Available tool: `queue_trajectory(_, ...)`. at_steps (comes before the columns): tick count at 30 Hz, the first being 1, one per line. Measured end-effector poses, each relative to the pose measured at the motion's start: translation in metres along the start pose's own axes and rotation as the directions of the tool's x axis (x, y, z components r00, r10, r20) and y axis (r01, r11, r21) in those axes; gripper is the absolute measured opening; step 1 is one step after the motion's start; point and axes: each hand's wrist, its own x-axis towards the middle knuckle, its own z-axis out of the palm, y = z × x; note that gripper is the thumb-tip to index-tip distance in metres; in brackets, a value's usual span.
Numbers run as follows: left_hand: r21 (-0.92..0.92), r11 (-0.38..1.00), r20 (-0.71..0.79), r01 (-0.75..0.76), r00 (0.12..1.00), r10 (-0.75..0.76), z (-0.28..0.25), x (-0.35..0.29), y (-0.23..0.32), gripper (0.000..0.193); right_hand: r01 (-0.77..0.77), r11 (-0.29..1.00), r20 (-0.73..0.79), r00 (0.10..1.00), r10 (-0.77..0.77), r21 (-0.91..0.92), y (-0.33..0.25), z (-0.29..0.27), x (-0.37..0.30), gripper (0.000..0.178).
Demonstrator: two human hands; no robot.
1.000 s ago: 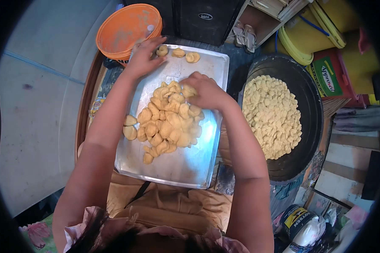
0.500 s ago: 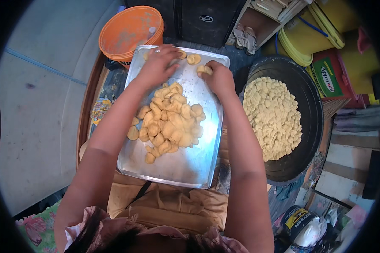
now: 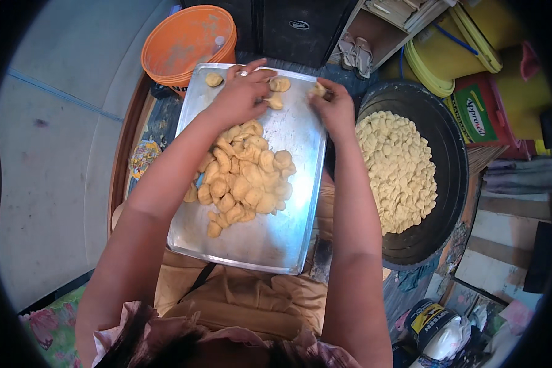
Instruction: The person picks up small pieces of dough from a large black bowl and arranges them in rows onto a metal tray. The person then sets the full tray aside, picks up another metal tray, and wipes it clean with a cloth.
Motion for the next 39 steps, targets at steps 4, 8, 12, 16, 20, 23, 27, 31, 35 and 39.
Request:
queue_trajectory(4,0.052,0.969,0.062,0.24,0.968,-0.243,-0.042,-0.03,-0.004,0.017,0.361,0.798,0.169,0.932,-0.32,-0.482,-0.001,0.023,0.001,0.04)
queue_trajectory(8,0.091,0.87,0.29,0.485,0.823,-0.489,-0.064,-0.05,-0.02,0.025,0.502,0.44,0.287,0.836,-0.468,-0.745,0.004,0.03,0.0,0.037)
queue_trajectory(12,-0.154,0.916,0.128,0.37,0.927,-0.353,-0.057,-0.07,-0.03,0.046,0.484,0.602,0.264,0.868,-0.42,-0.635,-0.01,0.049,0.003,0.04)
queue_trajectory(16,-0.197,0.911,0.144,0.361,0.93,-0.338,-0.042,-0.07,-0.029,0.033,0.413,0.632,0.363,0.906,-0.216,-0.655,-0.028,0.061,0.021,0.045)
queue_trajectory(20,-0.189,0.88,0.021,0.436,0.897,-0.441,-0.039,-0.071,-0.032,0.025,0.402,0.609,0.314,0.916,-0.251,-0.684,-0.036,0.079,0.025,0.042)
queue_trajectory(23,-0.216,0.893,-0.076,0.394,0.905,-0.418,-0.038,-0.073,-0.03,0.024,0.384,0.571,0.397,0.911,-0.109,-0.726,-0.049,0.098,0.033,0.043)
queue_trajectory(27,-0.148,0.925,-0.079,0.351,0.928,-0.365,-0.033,-0.072,-0.034,0.027,0.397,0.536,0.442,0.896,-0.047,-0.745,-0.062,0.11,0.039,0.045)
queue_trajectory(31,-0.111,0.908,-0.137,0.404,0.899,-0.417,-0.022,-0.068,-0.039,0.03,0.448,0.566,0.469,0.875,-0.119,-0.692,-0.063,0.123,0.041,0.052)
queue_trajectory(35,-0.053,0.902,-0.163,0.429,0.887,-0.432,-0.022,-0.068,-0.05,0.03,0.401,0.613,0.328,0.915,-0.234,-0.681,-0.067,0.097,0.03,0.058)
queue_trajectory(39,-0.06,0.895,-0.166,0.443,0.879,-0.447,-0.024,-0.065,-0.051,0.03,0.24,0.57,0.298,0.955,0.009,-0.786,-0.054,0.047,0.015,0.057)
